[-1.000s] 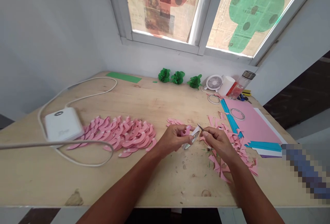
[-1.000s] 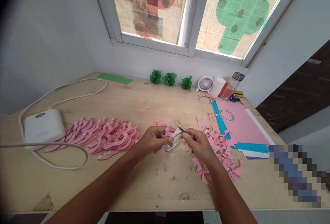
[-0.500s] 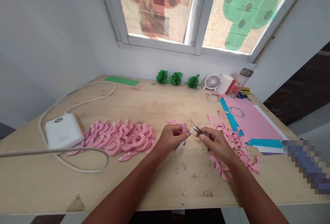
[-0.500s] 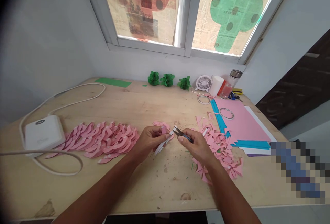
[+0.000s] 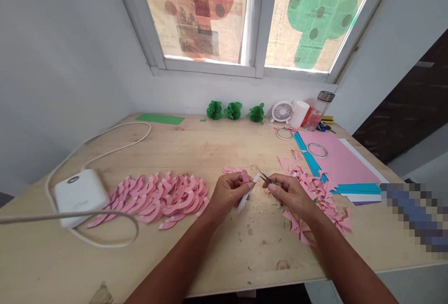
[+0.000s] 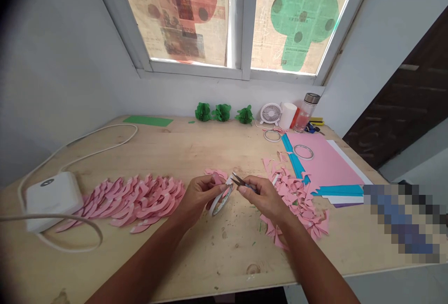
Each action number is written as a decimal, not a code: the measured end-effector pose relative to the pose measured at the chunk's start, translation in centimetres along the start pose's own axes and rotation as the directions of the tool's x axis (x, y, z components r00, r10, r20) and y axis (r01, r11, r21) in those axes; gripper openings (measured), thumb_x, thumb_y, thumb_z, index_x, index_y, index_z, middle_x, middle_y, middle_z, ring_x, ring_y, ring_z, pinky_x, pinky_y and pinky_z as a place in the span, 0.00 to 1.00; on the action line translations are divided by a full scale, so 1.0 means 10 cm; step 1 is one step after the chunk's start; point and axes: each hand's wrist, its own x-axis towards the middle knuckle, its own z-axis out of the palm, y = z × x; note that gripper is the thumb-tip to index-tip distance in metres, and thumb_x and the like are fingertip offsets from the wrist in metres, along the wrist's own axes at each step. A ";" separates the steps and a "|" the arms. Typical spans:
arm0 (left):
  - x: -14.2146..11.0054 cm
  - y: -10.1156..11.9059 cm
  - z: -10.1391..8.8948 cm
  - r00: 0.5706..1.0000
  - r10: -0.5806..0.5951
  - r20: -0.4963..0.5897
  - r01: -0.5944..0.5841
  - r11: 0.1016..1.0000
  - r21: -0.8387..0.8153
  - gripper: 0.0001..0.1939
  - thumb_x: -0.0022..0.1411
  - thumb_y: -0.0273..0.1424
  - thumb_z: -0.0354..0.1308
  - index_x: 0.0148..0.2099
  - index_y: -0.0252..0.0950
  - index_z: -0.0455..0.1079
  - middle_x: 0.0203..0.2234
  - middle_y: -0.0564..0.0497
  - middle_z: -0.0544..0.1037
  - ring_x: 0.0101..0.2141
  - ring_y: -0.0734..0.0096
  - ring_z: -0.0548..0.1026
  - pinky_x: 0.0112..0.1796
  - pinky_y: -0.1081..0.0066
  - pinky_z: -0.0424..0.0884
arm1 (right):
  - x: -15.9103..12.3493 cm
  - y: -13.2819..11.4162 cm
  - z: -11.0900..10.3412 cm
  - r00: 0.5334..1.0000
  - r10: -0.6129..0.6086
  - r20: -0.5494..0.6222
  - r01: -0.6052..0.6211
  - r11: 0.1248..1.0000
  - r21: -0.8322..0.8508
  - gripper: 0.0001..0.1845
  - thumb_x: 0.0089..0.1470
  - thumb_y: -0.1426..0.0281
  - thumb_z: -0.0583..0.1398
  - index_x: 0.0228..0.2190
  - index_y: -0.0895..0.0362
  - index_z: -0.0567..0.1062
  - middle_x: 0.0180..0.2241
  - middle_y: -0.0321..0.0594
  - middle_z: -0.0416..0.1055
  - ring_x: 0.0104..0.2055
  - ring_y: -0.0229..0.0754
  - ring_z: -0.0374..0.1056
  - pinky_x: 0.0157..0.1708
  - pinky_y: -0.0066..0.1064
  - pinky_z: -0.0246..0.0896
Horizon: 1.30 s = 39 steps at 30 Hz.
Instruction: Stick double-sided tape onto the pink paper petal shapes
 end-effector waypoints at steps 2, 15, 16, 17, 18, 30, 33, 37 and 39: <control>0.00 0.01 0.01 1.000 -0.001 0.003 0.001 1.000 0.006 0.16 0.47 0.40 0.61 0.23 0.33 0.63 0.12 0.58 0.63 0.12 0.84 0.57 0.14 0.79 0.51 | 0.00 0.01 0.00 1.000 -0.013 0.006 0.013 1.000 -0.005 0.19 0.51 0.55 0.54 0.33 0.60 0.71 0.18 0.29 0.50 0.19 0.30 0.45 0.17 0.24 0.40; 0.00 0.00 0.05 1.000 -0.011 -0.019 0.011 1.000 0.027 0.14 0.48 0.38 0.61 0.24 0.32 0.64 0.12 0.58 0.64 0.12 0.84 0.57 0.14 0.79 0.50 | -0.01 0.02 0.01 0.999 -0.034 0.011 0.034 0.999 0.005 0.17 0.52 0.57 0.54 0.27 0.60 0.69 0.19 0.29 0.48 0.21 0.31 0.44 0.19 0.25 0.37; -0.01 0.00 0.05 1.000 -0.011 -0.022 0.012 1.000 0.027 0.14 0.48 0.38 0.61 0.24 0.32 0.65 0.12 0.58 0.64 0.12 0.84 0.57 0.14 0.79 0.51 | -0.01 0.02 0.01 0.999 -0.031 0.006 0.031 1.000 0.005 0.17 0.52 0.57 0.54 0.27 0.60 0.69 0.19 0.29 0.48 0.21 0.31 0.44 0.19 0.25 0.37; -0.01 0.00 0.05 1.000 -0.011 -0.023 0.012 1.000 0.028 0.14 0.48 0.38 0.61 0.24 0.32 0.64 0.12 0.58 0.64 0.12 0.84 0.57 0.14 0.79 0.51 | -0.01 0.02 0.01 1.000 -0.025 0.001 0.025 1.000 0.009 0.17 0.52 0.57 0.54 0.27 0.60 0.69 0.19 0.29 0.48 0.20 0.31 0.44 0.19 0.25 0.38; -0.01 0.00 0.05 1.000 -0.010 -0.021 0.010 1.000 0.029 0.14 0.48 0.38 0.61 0.24 0.33 0.64 0.12 0.58 0.64 0.12 0.84 0.57 0.14 0.79 0.51 | -0.01 0.01 0.01 1.000 -0.019 -0.004 0.019 1.000 0.016 0.17 0.52 0.57 0.54 0.28 0.60 0.69 0.19 0.29 0.48 0.20 0.31 0.44 0.19 0.25 0.38; 0.00 -0.04 0.04 1.000 0.024 -0.020 -0.024 1.000 -0.004 0.14 0.49 0.38 0.61 0.24 0.33 0.64 0.12 0.58 0.63 0.12 0.84 0.57 0.14 0.79 0.51 | 0.01 0.07 0.02 0.999 -0.017 0.032 0.015 0.997 0.073 0.19 0.51 0.56 0.55 0.32 0.61 0.70 0.19 0.29 0.49 0.20 0.30 0.45 0.18 0.25 0.38; 0.00 -0.04 0.05 1.000 0.024 -0.012 -0.024 1.000 0.014 0.13 0.49 0.37 0.61 0.24 0.32 0.65 0.13 0.58 0.64 0.12 0.84 0.57 0.14 0.79 0.51 | 0.02 0.08 0.02 0.998 -0.035 0.045 0.032 0.997 0.074 0.19 0.52 0.56 0.55 0.29 0.60 0.70 0.19 0.30 0.50 0.20 0.30 0.45 0.18 0.25 0.38; 0.00 -0.04 0.06 1.000 0.015 0.001 -0.015 1.000 0.014 0.13 0.49 0.37 0.60 0.24 0.32 0.65 0.13 0.58 0.64 0.12 0.84 0.57 0.14 0.79 0.51 | 0.03 0.10 0.02 0.998 -0.049 0.045 0.046 0.997 0.062 0.19 0.51 0.55 0.54 0.28 0.60 0.70 0.19 0.30 0.51 0.20 0.30 0.46 0.18 0.25 0.39; 0.00 -0.04 0.07 1.000 0.012 -0.002 -0.012 1.000 0.012 0.13 0.49 0.37 0.60 0.24 0.32 0.65 0.12 0.58 0.64 0.12 0.84 0.57 0.14 0.79 0.50 | 0.04 0.10 0.02 0.998 -0.047 0.045 0.045 0.998 0.054 0.19 0.52 0.55 0.54 0.28 0.60 0.69 0.19 0.30 0.51 0.20 0.30 0.46 0.18 0.25 0.39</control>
